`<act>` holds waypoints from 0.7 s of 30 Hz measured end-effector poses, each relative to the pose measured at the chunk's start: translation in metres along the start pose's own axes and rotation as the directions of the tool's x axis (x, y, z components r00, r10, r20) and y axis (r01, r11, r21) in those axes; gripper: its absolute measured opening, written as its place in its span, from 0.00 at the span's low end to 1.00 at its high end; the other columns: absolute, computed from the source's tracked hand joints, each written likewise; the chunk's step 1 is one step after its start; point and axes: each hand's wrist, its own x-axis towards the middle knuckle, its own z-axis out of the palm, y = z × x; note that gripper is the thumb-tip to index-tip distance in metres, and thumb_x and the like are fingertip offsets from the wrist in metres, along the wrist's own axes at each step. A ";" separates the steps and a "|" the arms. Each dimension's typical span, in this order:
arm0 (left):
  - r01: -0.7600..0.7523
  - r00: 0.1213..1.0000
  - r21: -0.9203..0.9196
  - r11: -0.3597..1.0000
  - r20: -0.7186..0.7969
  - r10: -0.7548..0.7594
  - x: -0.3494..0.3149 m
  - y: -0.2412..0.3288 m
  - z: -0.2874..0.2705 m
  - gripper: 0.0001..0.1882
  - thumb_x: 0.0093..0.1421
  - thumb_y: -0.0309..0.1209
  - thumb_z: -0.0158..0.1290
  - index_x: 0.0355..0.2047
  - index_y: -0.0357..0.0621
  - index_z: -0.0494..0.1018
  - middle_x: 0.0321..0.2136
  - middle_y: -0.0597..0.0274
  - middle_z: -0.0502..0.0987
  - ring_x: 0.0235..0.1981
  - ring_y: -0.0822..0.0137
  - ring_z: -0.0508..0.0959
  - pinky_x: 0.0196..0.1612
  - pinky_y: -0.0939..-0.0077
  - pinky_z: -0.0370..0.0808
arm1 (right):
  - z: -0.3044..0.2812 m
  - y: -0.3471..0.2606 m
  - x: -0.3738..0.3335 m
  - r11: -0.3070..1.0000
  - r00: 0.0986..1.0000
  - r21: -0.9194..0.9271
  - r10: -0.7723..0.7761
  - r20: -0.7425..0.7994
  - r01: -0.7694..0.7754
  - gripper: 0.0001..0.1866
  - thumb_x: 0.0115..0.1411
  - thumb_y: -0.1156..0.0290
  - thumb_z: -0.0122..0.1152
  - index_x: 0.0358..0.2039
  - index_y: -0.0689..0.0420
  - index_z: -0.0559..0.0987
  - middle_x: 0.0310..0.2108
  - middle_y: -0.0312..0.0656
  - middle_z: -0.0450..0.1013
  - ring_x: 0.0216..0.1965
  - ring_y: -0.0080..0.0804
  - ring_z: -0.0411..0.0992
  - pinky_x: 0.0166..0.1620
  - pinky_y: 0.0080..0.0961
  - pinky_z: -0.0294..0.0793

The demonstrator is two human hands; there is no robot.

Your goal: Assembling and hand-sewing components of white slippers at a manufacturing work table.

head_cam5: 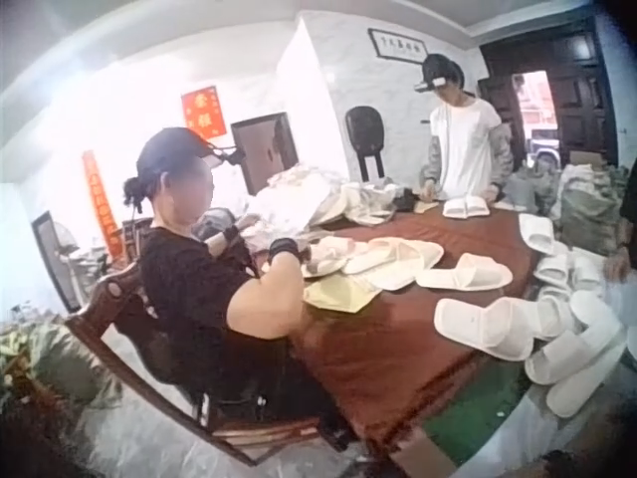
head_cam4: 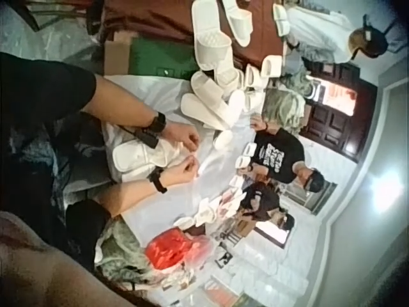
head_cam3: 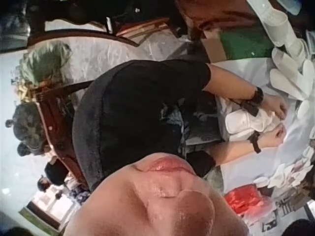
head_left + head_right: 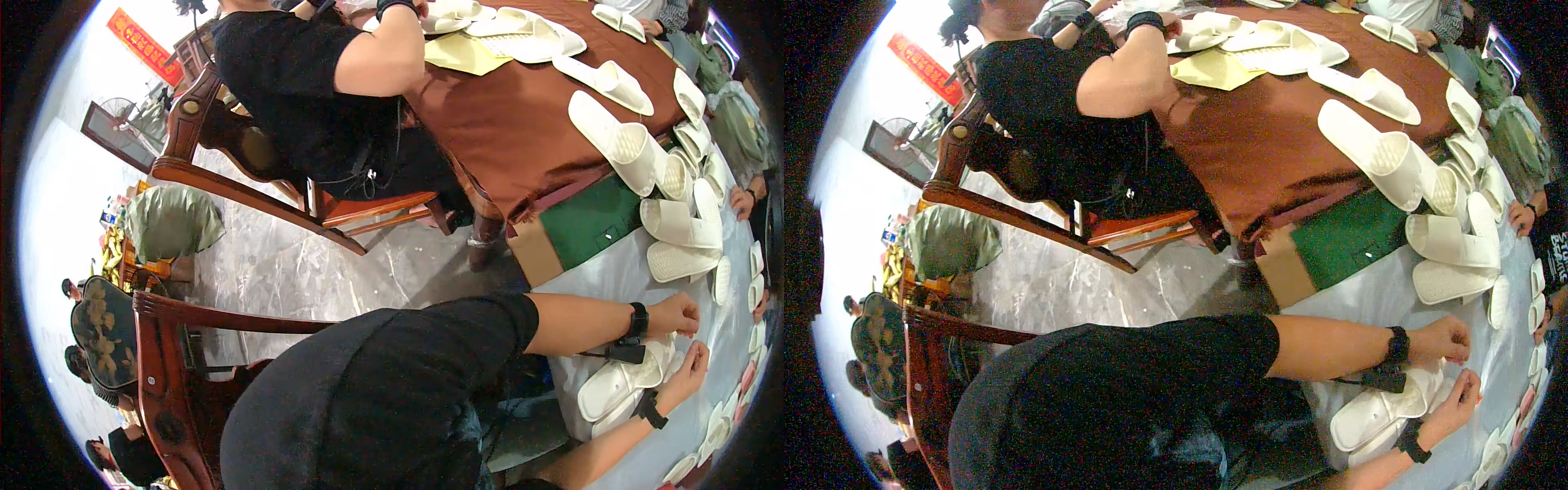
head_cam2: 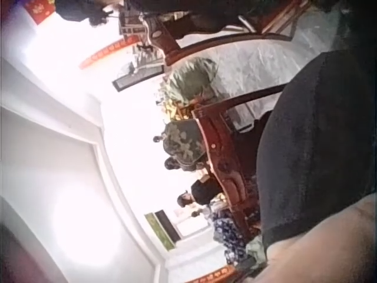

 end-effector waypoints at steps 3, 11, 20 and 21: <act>0.000 0.999 0.167 0.986 0.050 -0.009 -0.001 0.003 0.005 0.06 0.51 0.28 0.58 0.25 0.36 0.76 0.21 0.63 0.78 0.23 0.74 0.75 0.27 0.78 0.71 | -0.002 0.009 0.002 0.998 0.998 -0.016 -0.066 0.011 0.067 0.11 0.66 0.67 0.53 0.36 0.65 0.73 0.31 0.36 0.70 0.34 0.23 0.66 0.41 0.20 0.65; 0.014 1.000 0.089 0.996 -0.011 -0.013 -0.002 0.008 0.004 0.07 0.53 0.28 0.57 0.23 0.36 0.75 0.21 0.63 0.77 0.23 0.74 0.74 0.27 0.79 0.70 | -0.004 0.013 0.005 1.000 0.998 -0.019 0.007 0.055 -0.006 0.11 0.66 0.67 0.54 0.38 0.64 0.74 0.34 0.39 0.72 0.37 0.28 0.69 0.46 0.24 0.67; 0.016 0.998 0.183 0.983 0.052 -0.026 -0.007 0.015 0.003 0.06 0.52 0.27 0.57 0.26 0.35 0.77 0.22 0.63 0.78 0.24 0.73 0.74 0.29 0.78 0.71 | 0.001 -0.001 0.002 1.000 0.997 0.004 -0.020 0.068 0.020 0.11 0.65 0.68 0.55 0.38 0.64 0.75 0.33 0.39 0.73 0.36 0.28 0.69 0.45 0.24 0.68; 0.017 0.998 0.183 0.983 0.057 -0.027 -0.007 0.016 0.004 0.06 0.52 0.27 0.57 0.26 0.35 0.77 0.22 0.63 0.78 0.24 0.74 0.74 0.29 0.77 0.70 | -0.001 -0.002 0.002 1.000 0.998 -0.019 -0.016 0.068 0.018 0.11 0.65 0.68 0.55 0.38 0.65 0.75 0.33 0.40 0.73 0.36 0.28 0.69 0.45 0.24 0.68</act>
